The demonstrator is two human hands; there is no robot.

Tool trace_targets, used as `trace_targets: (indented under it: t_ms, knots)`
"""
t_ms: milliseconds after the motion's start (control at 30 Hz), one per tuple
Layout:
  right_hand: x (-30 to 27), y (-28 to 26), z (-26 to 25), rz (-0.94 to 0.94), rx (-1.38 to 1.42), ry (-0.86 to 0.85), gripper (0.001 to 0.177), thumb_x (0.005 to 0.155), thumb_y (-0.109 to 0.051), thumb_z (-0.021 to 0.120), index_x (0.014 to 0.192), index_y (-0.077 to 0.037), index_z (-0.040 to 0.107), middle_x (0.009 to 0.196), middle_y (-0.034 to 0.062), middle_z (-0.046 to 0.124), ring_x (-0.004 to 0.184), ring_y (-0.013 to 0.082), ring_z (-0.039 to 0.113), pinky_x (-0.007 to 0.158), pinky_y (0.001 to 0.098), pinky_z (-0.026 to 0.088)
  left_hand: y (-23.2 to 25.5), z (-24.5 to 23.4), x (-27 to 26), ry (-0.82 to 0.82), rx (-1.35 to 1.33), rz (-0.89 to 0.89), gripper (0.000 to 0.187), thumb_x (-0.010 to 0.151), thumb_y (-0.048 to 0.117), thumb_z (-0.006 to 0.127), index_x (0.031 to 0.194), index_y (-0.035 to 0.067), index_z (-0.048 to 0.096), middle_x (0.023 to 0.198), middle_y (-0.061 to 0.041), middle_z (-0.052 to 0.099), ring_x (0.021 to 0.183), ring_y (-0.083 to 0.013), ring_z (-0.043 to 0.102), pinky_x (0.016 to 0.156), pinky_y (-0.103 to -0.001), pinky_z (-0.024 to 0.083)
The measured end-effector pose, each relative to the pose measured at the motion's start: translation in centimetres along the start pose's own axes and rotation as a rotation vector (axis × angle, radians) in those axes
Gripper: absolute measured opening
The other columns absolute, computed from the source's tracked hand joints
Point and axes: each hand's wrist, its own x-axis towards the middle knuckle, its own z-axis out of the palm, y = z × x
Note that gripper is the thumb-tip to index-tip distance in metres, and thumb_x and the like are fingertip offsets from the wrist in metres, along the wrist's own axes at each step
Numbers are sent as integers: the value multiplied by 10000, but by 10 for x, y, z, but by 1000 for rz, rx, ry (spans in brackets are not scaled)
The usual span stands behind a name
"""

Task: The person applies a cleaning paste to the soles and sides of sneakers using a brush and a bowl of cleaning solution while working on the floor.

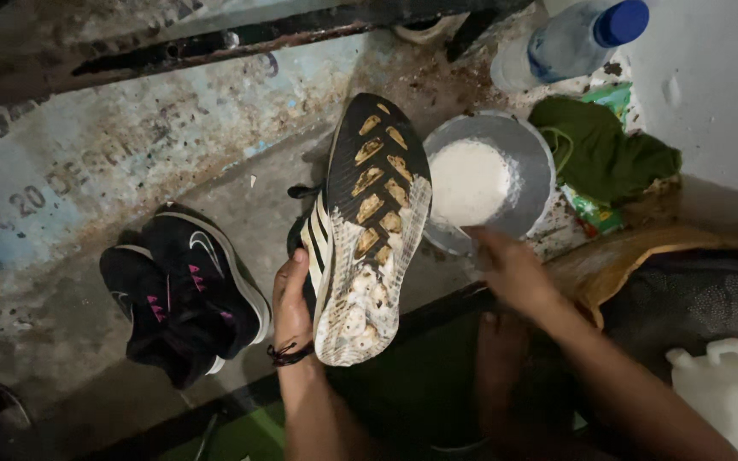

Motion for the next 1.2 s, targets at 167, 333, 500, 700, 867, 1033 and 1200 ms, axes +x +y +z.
trace_targets:
  t_ms: [167,333,500,700,867,1033,1200]
  knots:
    - [-17,-23,-75,406,795,-53,365,1069,-266,644,1346,-85,796,1133,311,795,1042,464,783,903,560,603,-4,-11,7,-47,11,-14,298,1025,302,751,862,53,736,745,-117,755,683,-157,734,687,-289,597]
    - [-51,-7,-114,171,930,-4,347,1083,-126,574,1363,-47,764,610,19,493,495,114,378,457,281,291,-40,-53,19,-129,185,-31,261,1029,316,682,995,76,780,1108,-61,807,1033,-181,714,949,-359,515]
    - [-41,-44,-151,-283,646,112,342,1016,-112,640,1336,-62,750,1217,99,846,958,205,793,839,329,576,-51,-35,14,-202,194,-29,402,1005,355,695,1213,32,811,1281,-126,800,1228,-228,717,1092,-383,501]
    - [-14,-48,-149,-657,442,239,347,1090,-84,580,1432,-96,638,890,63,612,642,167,493,580,337,349,-38,-15,2,-374,250,-3,324,1059,402,661,1027,107,791,1095,-22,780,1077,-203,711,1027,-416,497]
    - [-19,-53,-130,-546,-209,565,389,1113,-98,742,1498,-137,699,921,67,558,600,162,389,406,310,357,-54,-18,3,-332,146,-59,430,1044,356,656,1253,2,782,1326,-137,770,1239,-239,713,1104,-390,506]
    - [-40,-37,-115,-802,-290,452,617,1010,-6,588,1557,-291,584,971,20,508,626,156,504,449,351,403,-43,-15,4,-394,152,-37,452,1059,386,652,1304,22,759,1329,-142,764,1277,-294,702,1108,-433,505]
    - [-25,-22,-133,-808,-61,507,435,1076,-42,525,1473,-180,637,894,-18,550,523,106,294,403,316,232,-43,-19,2,-375,219,-49,375,1058,400,660,1074,66,830,1118,-61,819,1077,-222,745,980,-397,525]
